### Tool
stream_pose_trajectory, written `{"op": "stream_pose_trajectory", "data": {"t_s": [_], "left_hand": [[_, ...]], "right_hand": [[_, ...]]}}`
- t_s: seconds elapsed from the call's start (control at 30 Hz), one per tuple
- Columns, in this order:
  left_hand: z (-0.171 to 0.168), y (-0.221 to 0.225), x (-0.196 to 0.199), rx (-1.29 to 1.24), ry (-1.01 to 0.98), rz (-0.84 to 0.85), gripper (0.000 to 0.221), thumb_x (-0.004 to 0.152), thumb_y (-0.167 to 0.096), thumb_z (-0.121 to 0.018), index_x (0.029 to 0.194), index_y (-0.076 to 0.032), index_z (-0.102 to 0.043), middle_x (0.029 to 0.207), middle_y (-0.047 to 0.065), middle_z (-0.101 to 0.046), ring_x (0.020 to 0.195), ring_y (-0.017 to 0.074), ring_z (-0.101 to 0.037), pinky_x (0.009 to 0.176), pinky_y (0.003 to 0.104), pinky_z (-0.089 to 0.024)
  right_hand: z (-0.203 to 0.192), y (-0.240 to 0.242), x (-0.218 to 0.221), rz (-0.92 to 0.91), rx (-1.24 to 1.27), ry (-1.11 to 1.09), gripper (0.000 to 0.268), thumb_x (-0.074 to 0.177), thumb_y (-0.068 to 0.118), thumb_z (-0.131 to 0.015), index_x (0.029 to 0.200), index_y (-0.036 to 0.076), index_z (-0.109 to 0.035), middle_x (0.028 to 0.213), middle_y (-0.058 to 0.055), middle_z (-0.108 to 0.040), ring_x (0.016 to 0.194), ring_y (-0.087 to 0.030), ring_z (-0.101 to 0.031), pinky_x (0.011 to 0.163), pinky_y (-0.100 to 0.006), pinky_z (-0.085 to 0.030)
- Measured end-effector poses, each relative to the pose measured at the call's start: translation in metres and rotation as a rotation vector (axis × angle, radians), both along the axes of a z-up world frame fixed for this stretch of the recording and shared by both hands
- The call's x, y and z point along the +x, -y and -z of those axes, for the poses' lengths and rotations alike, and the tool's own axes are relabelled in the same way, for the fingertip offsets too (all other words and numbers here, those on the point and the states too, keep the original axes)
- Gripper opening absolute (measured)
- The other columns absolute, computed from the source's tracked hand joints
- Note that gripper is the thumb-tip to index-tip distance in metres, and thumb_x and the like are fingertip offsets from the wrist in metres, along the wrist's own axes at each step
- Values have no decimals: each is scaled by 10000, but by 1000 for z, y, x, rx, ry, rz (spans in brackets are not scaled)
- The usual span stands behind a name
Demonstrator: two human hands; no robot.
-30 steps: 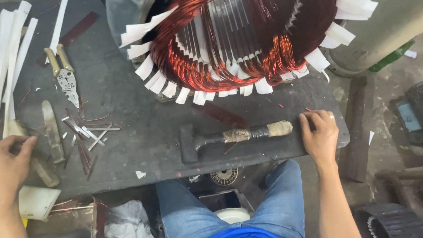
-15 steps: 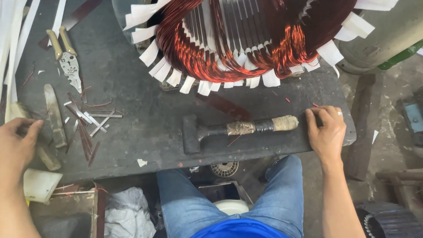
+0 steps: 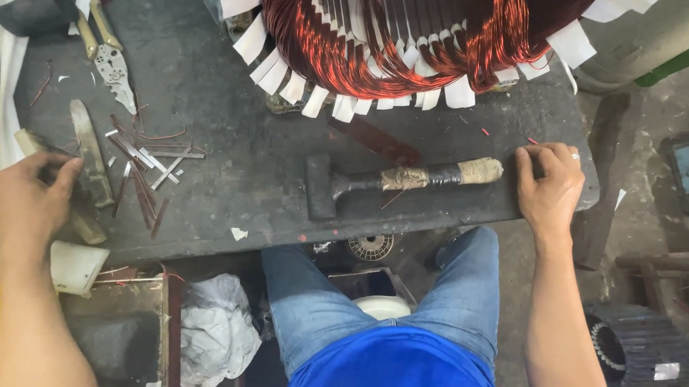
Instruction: Repairing an electric motor stator by seating copper coils and insulation using a hammer and wooden drift.
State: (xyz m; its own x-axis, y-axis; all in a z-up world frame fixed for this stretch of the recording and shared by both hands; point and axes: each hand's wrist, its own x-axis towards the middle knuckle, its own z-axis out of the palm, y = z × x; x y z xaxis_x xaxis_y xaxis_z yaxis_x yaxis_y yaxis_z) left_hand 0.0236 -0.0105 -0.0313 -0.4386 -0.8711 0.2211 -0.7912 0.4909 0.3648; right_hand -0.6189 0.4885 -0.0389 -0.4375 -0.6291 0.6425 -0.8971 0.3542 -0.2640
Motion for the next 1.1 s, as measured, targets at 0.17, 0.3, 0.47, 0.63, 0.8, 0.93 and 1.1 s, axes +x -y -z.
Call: {"op": "stream_pose_trajectory", "data": {"t_s": [0.17,0.3,0.47,0.63,0.8,0.93,1.1], "left_hand": [[1,2,3,-14,-6,7,184,1248,-276,-814,1202,-101,-847,938,75,-759,811,235,-630,855,389,-471],[-7,-6,-2,31,-64,-1,157,1245,-229,-821,1215,-76,-835,961,73,-744,822,213,-583,840,372,-453],[-14,-10,-6,31,-40,-5,167,1252,-230,-808,1239,-67,-843,966,92,-762,759,222,-577,812,381,-461],[-8,-7,-4,17,-36,8,166,1240,-237,-808,1230,-75,-842,959,82,-757,784,211,-585,809,375,-458],[-13,-6,-6,-28,21,41,216,1227,-265,-802,1232,-53,-840,986,111,-781,873,243,-678,865,394,-488],[-23,-16,-17,23,31,4,292,1209,-269,-786,1255,16,-836,1127,204,-808,989,331,-718,925,459,-514],[-25,-14,-17,-12,83,9,313,1183,-331,-751,1229,-36,-844,1114,190,-819,1015,346,-734,951,464,-500]], "right_hand": [[3,0,-3,-16,-16,4,145,1130,-1,-779,989,-37,-773,1051,-169,-754,953,-360,-687,985,-483,-510],[1,0,0,-3,-2,11,163,1135,7,-769,976,-29,-765,1049,-160,-752,952,-358,-679,954,-476,-519],[0,-1,0,-3,0,6,149,1143,6,-782,997,-26,-784,1070,-155,-760,981,-359,-658,900,-460,-538],[0,0,0,6,-3,8,152,1145,11,-781,997,-25,-785,1078,-156,-762,972,-356,-676,957,-471,-531],[-2,0,3,3,-18,11,153,1148,-4,-784,996,-19,-793,1070,-158,-765,969,-356,-677,949,-462,-520],[-3,-1,2,2,-17,26,132,1144,-25,-775,1013,-12,-789,1084,-161,-756,1062,-359,-692,970,-461,-529],[-7,1,5,4,-34,41,132,1134,-24,-785,1002,-22,-784,1062,-161,-749,1074,-355,-700,973,-453,-528]]}}
